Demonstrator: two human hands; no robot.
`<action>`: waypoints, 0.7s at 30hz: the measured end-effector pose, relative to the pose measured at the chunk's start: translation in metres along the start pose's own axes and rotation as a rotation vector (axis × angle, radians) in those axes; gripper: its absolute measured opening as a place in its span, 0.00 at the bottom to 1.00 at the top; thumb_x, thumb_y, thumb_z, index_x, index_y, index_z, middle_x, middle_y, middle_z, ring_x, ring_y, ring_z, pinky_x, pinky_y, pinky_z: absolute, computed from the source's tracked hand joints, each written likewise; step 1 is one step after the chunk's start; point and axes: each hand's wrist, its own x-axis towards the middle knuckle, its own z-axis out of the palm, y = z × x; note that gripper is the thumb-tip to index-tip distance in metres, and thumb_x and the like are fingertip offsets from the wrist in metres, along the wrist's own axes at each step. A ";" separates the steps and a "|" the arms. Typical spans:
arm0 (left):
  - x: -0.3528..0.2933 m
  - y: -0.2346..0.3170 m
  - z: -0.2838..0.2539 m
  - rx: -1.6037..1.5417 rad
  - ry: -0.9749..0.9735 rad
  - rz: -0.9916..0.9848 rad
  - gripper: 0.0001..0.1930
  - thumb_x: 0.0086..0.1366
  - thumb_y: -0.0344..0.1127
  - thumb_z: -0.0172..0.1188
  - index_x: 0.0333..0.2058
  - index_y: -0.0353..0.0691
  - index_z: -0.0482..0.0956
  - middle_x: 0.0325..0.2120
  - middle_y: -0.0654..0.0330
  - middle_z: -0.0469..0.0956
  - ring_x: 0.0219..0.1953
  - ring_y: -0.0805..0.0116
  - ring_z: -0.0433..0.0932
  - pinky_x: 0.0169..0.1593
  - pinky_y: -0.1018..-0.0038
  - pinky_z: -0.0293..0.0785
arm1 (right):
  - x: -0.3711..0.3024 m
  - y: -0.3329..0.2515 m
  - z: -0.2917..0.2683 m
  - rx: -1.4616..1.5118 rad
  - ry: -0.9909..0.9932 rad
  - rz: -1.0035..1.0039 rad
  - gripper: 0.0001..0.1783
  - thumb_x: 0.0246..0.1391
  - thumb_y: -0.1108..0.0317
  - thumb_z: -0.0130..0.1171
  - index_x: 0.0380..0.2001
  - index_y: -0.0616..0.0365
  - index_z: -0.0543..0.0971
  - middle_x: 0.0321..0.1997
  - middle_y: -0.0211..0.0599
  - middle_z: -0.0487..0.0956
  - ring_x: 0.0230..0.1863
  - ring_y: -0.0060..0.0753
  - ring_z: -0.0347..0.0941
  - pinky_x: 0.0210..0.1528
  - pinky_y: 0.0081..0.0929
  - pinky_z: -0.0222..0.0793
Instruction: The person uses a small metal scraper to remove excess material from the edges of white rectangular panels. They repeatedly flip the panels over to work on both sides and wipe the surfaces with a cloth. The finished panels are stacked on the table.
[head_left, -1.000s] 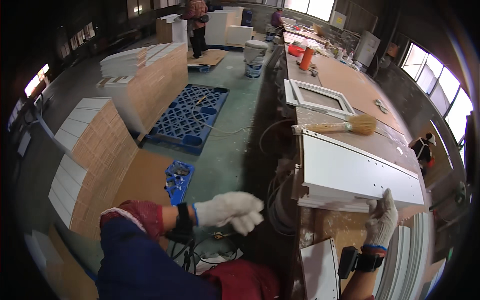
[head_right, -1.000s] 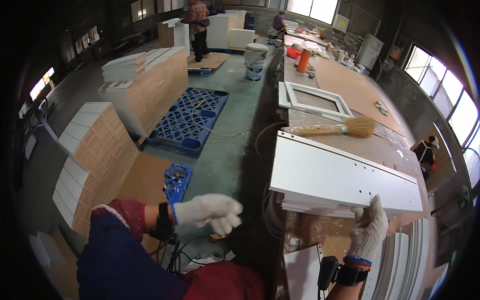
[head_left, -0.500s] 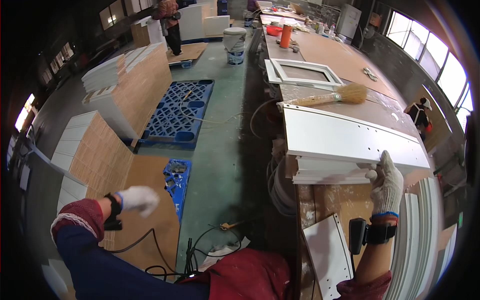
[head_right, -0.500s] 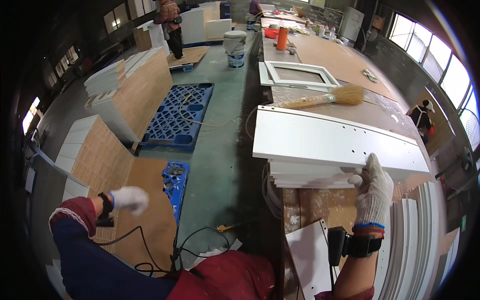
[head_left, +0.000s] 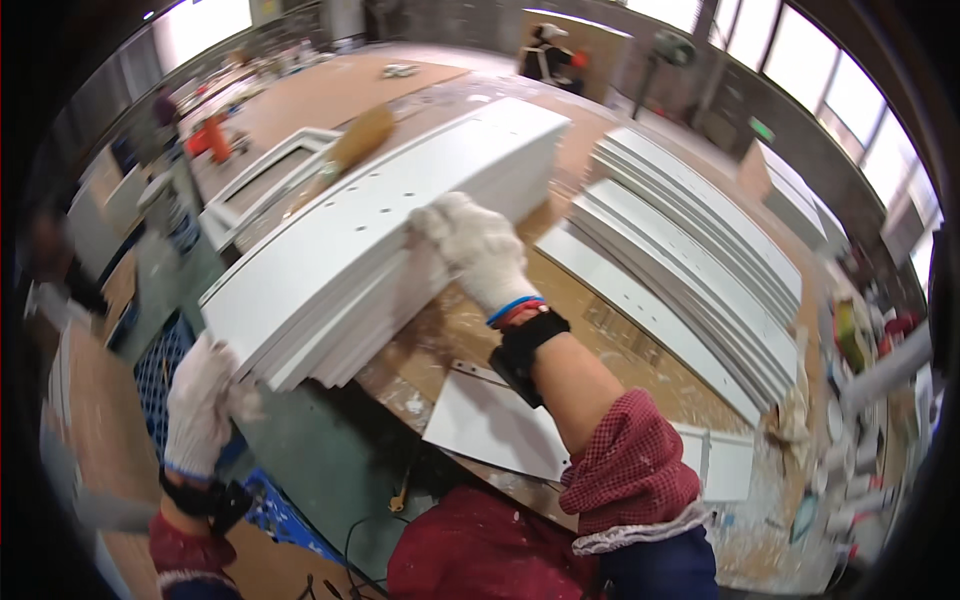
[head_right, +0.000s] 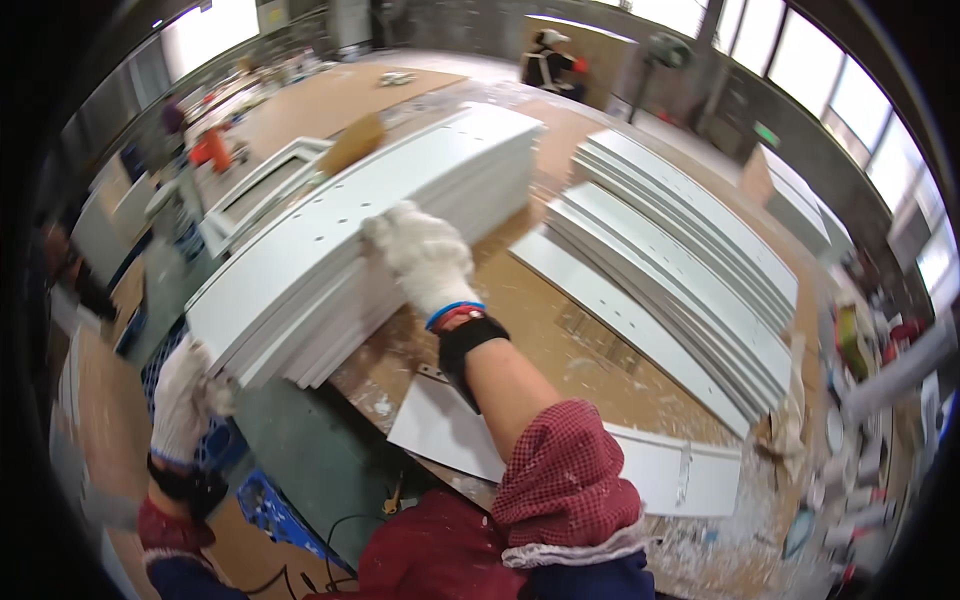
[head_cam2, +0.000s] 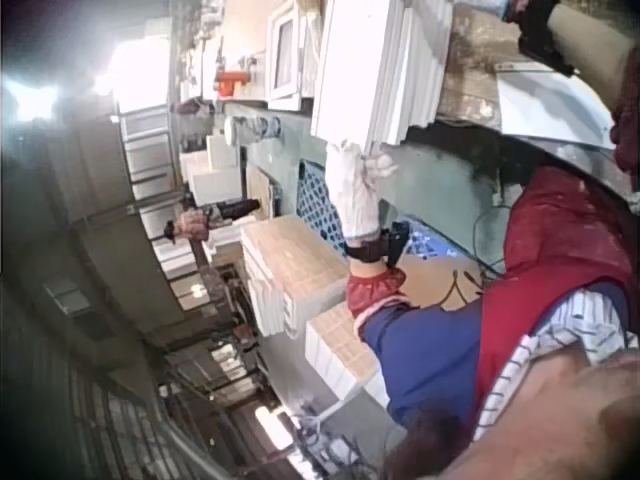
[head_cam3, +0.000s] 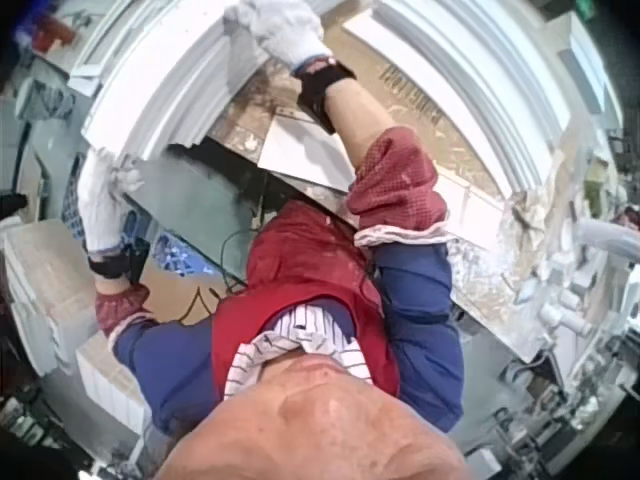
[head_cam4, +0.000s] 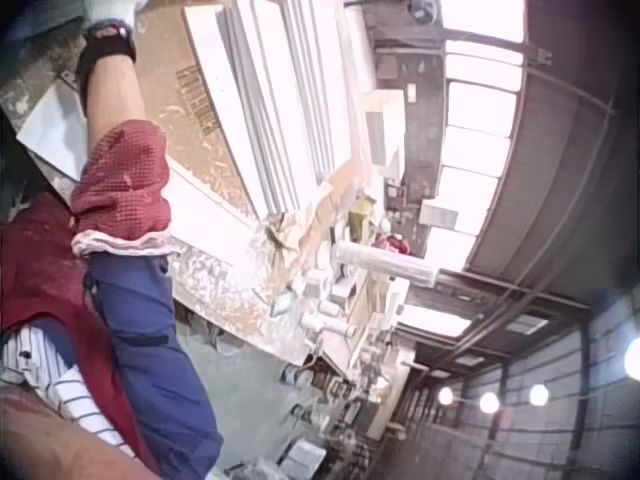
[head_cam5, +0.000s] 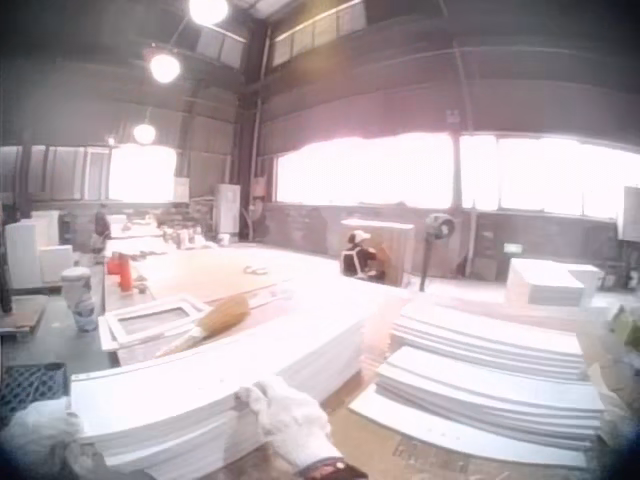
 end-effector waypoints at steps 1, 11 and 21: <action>-0.004 -0.001 0.004 0.049 0.054 0.036 0.21 0.64 0.42 0.54 0.50 0.32 0.69 0.26 0.63 0.74 0.17 0.78 0.70 0.18 0.81 0.70 | -0.005 0.004 -0.006 -0.003 -0.045 -0.004 0.24 0.59 0.41 0.48 0.43 0.49 0.76 0.38 0.51 0.79 0.40 0.55 0.76 0.43 0.45 0.71; -0.076 -0.051 0.044 0.173 -0.332 -0.476 0.19 0.61 0.33 0.58 0.48 0.27 0.72 0.26 0.51 0.79 0.23 0.68 0.77 0.31 0.73 0.76 | -0.193 0.139 -0.179 -0.085 -0.069 0.302 0.23 0.56 0.56 0.55 0.49 0.60 0.75 0.43 0.49 0.79 0.44 0.42 0.78 0.47 0.33 0.71; -0.021 -0.143 0.139 0.578 -0.124 -0.158 0.30 0.57 0.33 0.61 0.58 0.34 0.64 0.30 0.61 0.75 0.28 0.77 0.73 0.30 0.80 0.70 | -0.376 0.161 -0.259 -0.609 0.187 0.834 0.25 0.53 0.56 0.57 0.49 0.61 0.74 0.44 0.47 0.77 0.44 0.46 0.75 0.47 0.38 0.68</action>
